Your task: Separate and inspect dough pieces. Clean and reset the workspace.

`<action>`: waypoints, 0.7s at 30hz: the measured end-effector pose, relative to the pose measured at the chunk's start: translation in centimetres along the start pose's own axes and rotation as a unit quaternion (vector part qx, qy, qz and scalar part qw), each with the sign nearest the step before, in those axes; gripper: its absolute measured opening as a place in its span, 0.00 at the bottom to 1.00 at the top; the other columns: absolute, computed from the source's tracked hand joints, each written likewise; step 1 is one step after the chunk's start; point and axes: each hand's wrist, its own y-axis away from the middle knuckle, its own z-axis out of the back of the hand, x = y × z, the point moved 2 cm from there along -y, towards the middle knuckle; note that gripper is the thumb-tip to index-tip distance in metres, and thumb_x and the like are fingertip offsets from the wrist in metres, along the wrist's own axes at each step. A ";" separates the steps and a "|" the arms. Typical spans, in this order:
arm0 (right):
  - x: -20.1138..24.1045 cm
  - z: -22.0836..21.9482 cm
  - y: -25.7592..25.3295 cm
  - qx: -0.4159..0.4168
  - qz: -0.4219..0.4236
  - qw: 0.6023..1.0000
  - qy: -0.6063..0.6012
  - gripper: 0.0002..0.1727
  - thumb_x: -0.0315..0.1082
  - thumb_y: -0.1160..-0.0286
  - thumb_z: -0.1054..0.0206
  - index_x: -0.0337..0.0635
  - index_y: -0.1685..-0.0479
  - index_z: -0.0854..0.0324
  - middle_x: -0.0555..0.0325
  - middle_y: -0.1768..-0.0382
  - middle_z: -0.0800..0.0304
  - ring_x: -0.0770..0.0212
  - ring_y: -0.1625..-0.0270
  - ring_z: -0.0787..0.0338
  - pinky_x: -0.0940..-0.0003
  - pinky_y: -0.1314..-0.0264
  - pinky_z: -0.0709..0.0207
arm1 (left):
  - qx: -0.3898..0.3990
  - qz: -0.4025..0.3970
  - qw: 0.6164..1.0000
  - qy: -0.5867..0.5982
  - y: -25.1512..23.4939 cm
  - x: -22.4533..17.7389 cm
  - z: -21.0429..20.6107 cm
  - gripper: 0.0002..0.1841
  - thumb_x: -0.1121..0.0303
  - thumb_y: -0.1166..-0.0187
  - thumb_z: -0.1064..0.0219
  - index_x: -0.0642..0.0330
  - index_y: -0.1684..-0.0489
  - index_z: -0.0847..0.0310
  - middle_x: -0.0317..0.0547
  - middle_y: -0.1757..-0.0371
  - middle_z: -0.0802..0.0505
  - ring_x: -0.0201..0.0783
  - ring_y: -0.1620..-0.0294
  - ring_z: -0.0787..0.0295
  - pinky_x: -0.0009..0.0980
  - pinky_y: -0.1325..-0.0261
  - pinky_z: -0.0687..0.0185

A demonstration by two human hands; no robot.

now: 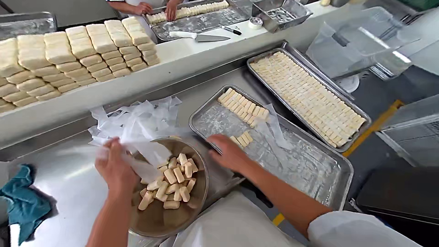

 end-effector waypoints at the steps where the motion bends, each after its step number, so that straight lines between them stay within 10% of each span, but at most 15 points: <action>1: -4.0 0.6 -0.2 0.000 -0.056 0.998 0.022 0.25 0.38 0.22 0.29 0.38 0.28 0.19 0.41 0.27 0.18 0.43 0.22 0.20 0.43 0.20 0.28 | 0.019 -0.004 0.999 -0.050 -2.6 -0.2 -0.4 0.14 0.64 0.08 0.48 0.60 0.35 0.28 0.28 0.59 0.15 0.20 0.62 0.17 0.23 0.54 0.16; 3: -11.1 1.0 0.1 0.014 -0.188 0.980 0.061 0.35 0.49 0.25 0.26 0.34 0.24 0.23 0.29 0.23 0.25 0.30 0.21 0.25 0.29 0.23 0.31 | 0.036 0.108 0.981 -0.155 -6.9 -0.2 -1.3 0.32 0.47 0.10 0.47 0.60 0.16 0.41 0.51 0.32 0.16 0.42 0.37 0.15 0.45 0.36 0.17; 6: -16.3 0.2 0.7 0.050 -0.345 0.934 0.079 0.56 0.66 0.38 0.22 0.39 0.12 0.36 0.25 0.15 0.41 0.22 0.16 0.38 0.18 0.28 0.37 | 0.043 0.202 0.946 -0.248 -10.0 0.1 -1.8 0.53 0.35 0.18 0.42 0.60 0.04 0.67 0.70 0.09 0.44 0.70 0.12 0.44 0.74 0.22 0.41; 13: -15.5 -2.2 -1.7 0.048 -0.369 0.923 0.096 0.46 0.58 0.47 0.15 0.39 0.28 0.23 0.27 0.25 0.31 0.26 0.21 0.32 0.27 0.38 0.25 | 0.136 0.108 0.971 -0.165 -1.4 0.2 -3.4 0.34 0.61 0.14 0.39 0.60 0.10 0.48 0.61 0.18 0.26 0.51 0.26 0.19 0.50 0.32 0.17; 17: -15.7 -0.8 -2.3 -0.006 -0.354 0.929 -0.104 0.38 0.50 0.38 0.17 0.33 0.32 0.21 0.26 0.37 0.19 0.28 0.35 0.18 0.27 0.39 0.24 | 0.165 0.128 0.974 -0.092 5.1 1.8 -2.0 0.26 0.68 0.12 0.46 0.62 0.14 0.40 0.55 0.28 0.16 0.47 0.36 0.12 0.46 0.38 0.12; 21: -7.0 1.1 -3.0 0.018 -0.250 0.948 -0.198 0.36 0.41 0.36 0.17 0.34 0.30 0.26 0.32 0.40 0.18 0.37 0.40 0.15 0.34 0.39 0.22 | 0.180 0.176 0.968 -0.003 10.7 1.5 -1.3 0.26 0.68 0.15 0.47 0.65 0.16 0.37 0.54 0.31 0.13 0.48 0.37 0.10 0.46 0.37 0.12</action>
